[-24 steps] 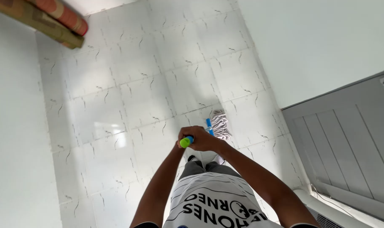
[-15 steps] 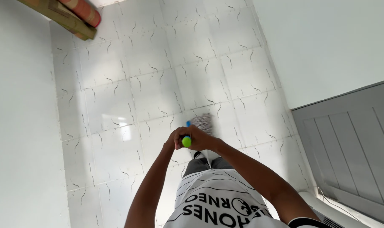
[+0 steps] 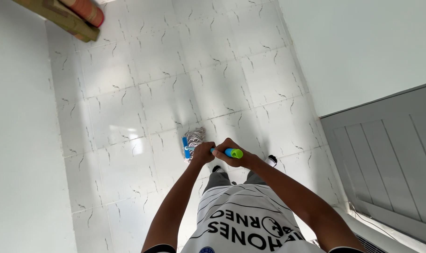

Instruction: The recorder uses a traditional mop to clean a white tiled floor in a residential room.

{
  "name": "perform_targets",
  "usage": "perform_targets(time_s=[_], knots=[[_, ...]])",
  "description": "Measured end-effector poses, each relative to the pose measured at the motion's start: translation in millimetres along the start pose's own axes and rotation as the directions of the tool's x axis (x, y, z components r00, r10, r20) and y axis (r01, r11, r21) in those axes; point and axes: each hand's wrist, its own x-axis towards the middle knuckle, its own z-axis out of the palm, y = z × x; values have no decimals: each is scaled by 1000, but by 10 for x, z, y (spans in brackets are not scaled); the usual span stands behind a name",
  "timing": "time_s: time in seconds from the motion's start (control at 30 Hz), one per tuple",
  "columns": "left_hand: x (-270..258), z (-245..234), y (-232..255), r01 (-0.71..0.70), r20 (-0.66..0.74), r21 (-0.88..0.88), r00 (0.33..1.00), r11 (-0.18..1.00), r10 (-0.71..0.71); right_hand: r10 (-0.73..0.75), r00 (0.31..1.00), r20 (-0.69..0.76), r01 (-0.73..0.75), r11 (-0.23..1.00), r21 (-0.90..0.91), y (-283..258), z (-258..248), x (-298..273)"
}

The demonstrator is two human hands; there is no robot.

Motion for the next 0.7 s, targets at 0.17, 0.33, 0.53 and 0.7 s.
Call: perform_targets(time_s=[0.17,0.33,0.53,0.7], knots=[[394,247,411,-44,-9,21,999,999,44,196,980,19,-195,980,-35,112,-558,-111],[831,699,1007,-63,31,5,998,998,63,199,974,-112,-200,980,7,266,-1291,-515],[1387,963,1966,-158,26,-40,987,987,159,493,870,6,-484,856,-181,128,-2124,-804],[1827,1502,2448,-218,94,-230,965,949,244,-14,978,-208,-32,976,-217,118,-2494,-1110]])
